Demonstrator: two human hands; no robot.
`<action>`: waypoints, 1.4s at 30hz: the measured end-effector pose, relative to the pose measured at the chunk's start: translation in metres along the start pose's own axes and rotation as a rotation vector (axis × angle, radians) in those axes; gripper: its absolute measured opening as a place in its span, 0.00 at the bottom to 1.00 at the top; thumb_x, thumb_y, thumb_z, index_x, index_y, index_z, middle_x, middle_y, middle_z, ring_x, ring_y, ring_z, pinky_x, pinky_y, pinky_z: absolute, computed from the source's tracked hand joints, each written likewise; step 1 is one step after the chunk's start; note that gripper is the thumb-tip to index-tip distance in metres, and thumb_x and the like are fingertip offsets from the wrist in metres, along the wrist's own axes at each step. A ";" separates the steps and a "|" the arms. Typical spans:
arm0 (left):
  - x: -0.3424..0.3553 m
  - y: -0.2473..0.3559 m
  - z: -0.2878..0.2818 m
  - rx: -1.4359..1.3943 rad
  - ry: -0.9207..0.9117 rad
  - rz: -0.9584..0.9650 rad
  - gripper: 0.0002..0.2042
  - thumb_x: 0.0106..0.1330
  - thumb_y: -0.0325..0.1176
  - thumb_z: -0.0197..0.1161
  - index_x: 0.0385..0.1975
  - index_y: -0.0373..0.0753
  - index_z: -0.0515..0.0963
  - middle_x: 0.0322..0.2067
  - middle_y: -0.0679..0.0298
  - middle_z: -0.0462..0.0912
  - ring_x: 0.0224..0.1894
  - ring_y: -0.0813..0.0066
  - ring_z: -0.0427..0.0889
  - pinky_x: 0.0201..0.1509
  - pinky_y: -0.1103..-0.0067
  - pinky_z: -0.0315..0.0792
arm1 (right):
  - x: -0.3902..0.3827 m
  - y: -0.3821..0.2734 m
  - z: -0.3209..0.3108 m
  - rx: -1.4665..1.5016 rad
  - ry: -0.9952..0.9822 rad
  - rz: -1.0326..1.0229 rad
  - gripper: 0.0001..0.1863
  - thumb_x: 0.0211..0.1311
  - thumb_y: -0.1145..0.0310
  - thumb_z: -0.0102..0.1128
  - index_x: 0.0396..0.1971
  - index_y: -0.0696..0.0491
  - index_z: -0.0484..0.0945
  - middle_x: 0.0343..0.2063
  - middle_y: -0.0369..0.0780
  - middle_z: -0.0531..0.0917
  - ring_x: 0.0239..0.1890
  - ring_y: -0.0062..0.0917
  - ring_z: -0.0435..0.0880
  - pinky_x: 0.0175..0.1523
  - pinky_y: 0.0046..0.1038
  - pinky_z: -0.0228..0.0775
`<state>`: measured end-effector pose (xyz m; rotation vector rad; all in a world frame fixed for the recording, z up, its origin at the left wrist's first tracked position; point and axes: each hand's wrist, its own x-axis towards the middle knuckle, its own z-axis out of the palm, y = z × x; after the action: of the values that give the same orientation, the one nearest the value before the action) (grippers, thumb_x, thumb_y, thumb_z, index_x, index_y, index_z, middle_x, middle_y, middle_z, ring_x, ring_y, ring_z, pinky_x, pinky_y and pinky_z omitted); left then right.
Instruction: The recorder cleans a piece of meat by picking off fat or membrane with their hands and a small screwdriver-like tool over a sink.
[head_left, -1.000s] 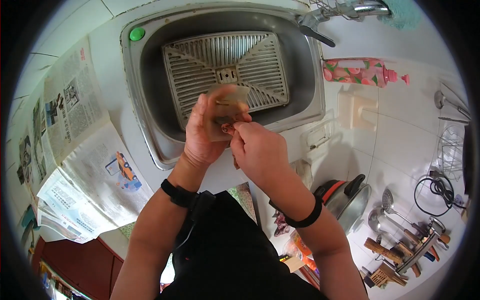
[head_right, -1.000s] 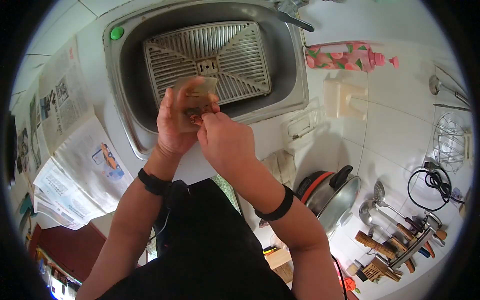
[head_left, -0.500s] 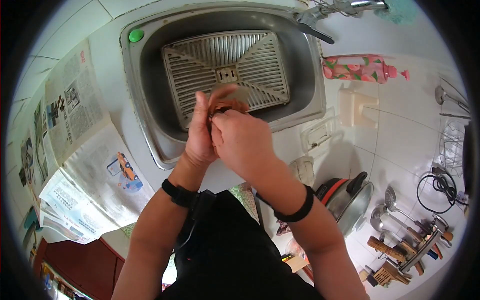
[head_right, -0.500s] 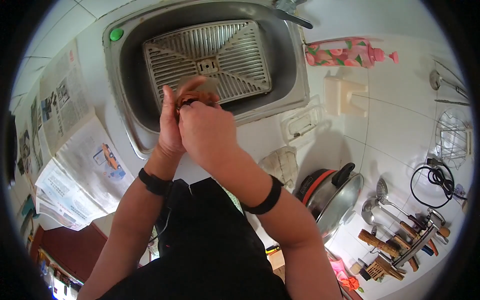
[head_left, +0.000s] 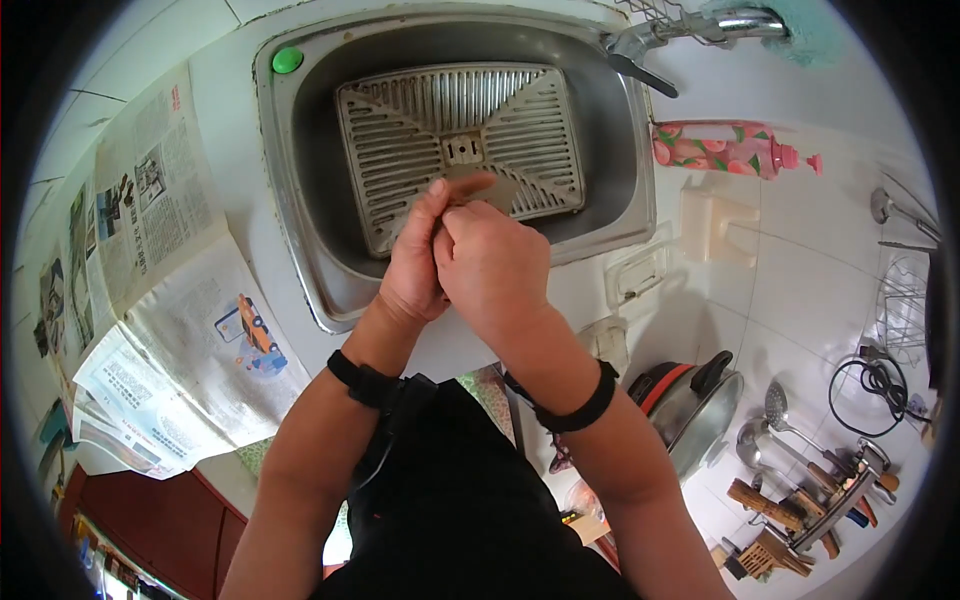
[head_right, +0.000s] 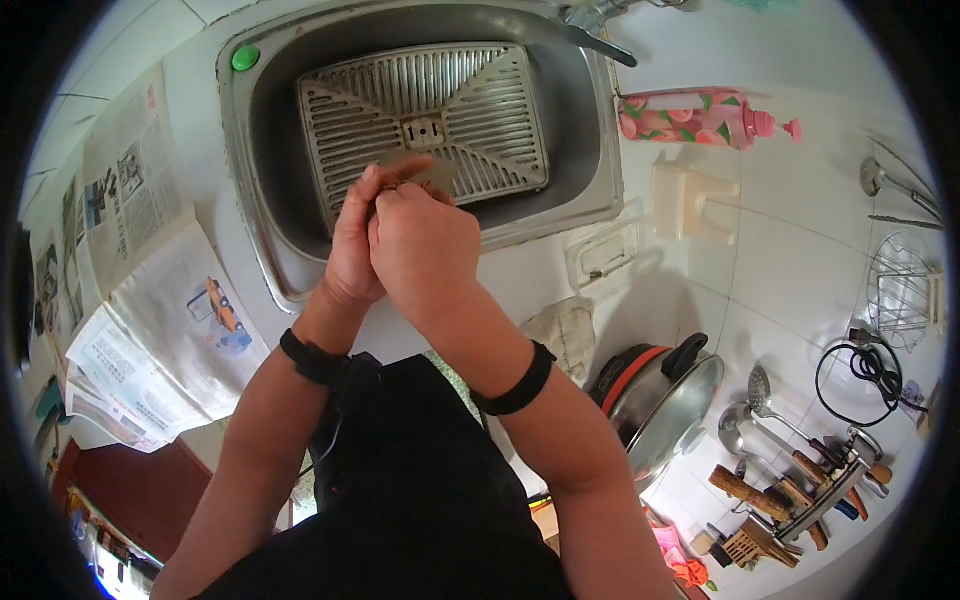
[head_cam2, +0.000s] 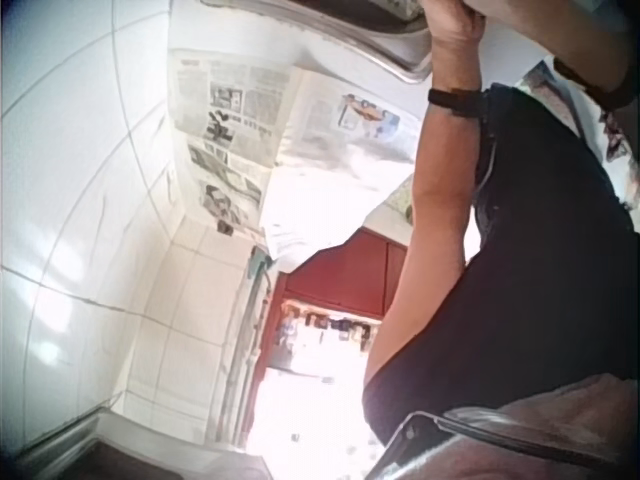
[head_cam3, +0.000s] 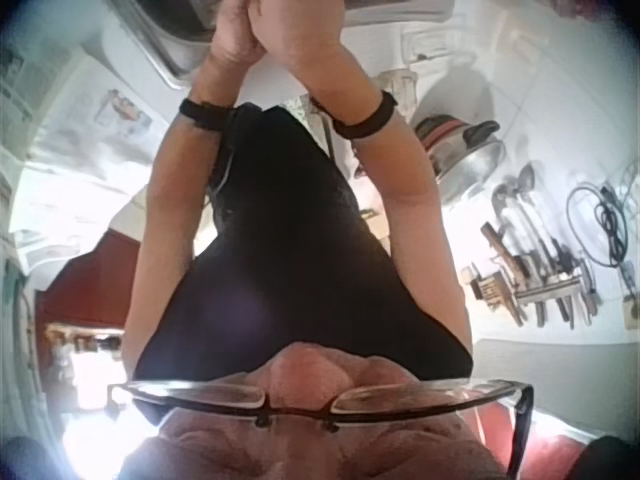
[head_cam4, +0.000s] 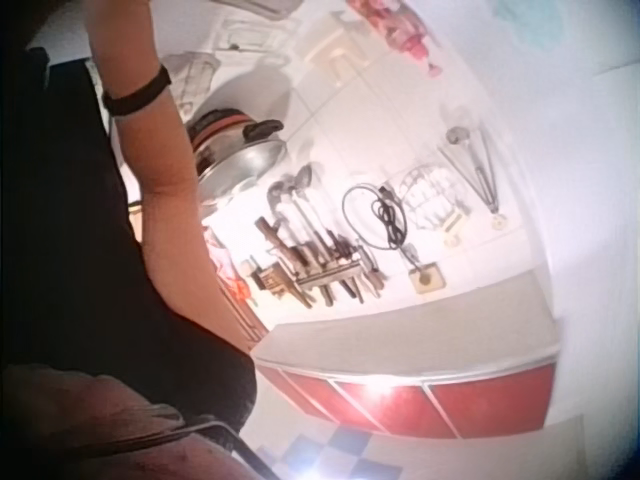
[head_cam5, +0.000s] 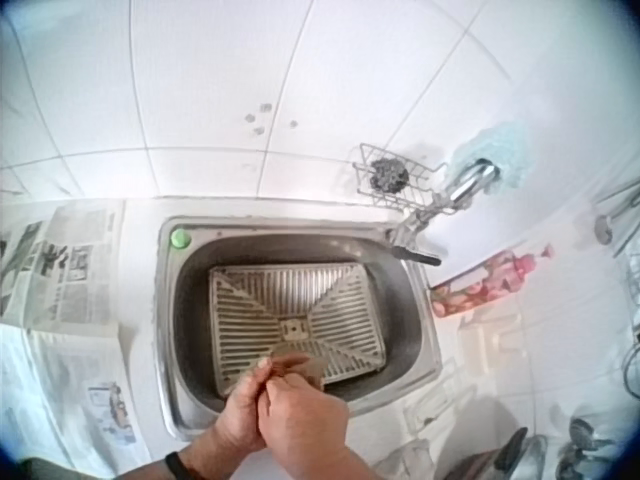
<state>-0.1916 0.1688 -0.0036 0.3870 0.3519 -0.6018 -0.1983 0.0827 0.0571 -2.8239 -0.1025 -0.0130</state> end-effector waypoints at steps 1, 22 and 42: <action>-0.002 0.002 0.005 0.015 0.050 0.030 0.29 0.81 0.59 0.50 0.65 0.41 0.77 0.43 0.61 0.86 0.39 0.75 0.85 0.37 0.77 0.79 | -0.001 0.002 -0.002 0.003 -0.002 0.004 0.09 0.62 0.65 0.63 0.23 0.50 0.82 0.25 0.40 0.84 0.27 0.41 0.85 0.32 0.42 0.76; 0.000 0.001 -0.008 0.028 -0.073 0.047 0.33 0.78 0.63 0.51 0.66 0.39 0.76 0.55 0.55 0.82 0.57 0.61 0.82 0.60 0.65 0.78 | 0.006 0.023 -0.030 0.344 -0.194 0.063 0.09 0.67 0.73 0.58 0.38 0.55 0.88 0.23 0.43 0.86 0.23 0.36 0.87 0.32 0.35 0.78; 0.000 0.003 -0.007 -0.016 -0.113 0.046 0.32 0.78 0.61 0.50 0.65 0.37 0.77 0.52 0.58 0.83 0.55 0.63 0.82 0.64 0.66 0.75 | 0.003 0.021 -0.052 -0.009 -0.387 -0.075 0.17 0.63 0.68 0.53 0.45 0.47 0.89 0.19 0.42 0.85 0.27 0.40 0.87 0.36 0.45 0.78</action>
<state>-0.1919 0.1742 -0.0091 0.3429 0.2386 -0.5726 -0.1934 0.0467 0.0997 -2.7925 -0.2948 0.5173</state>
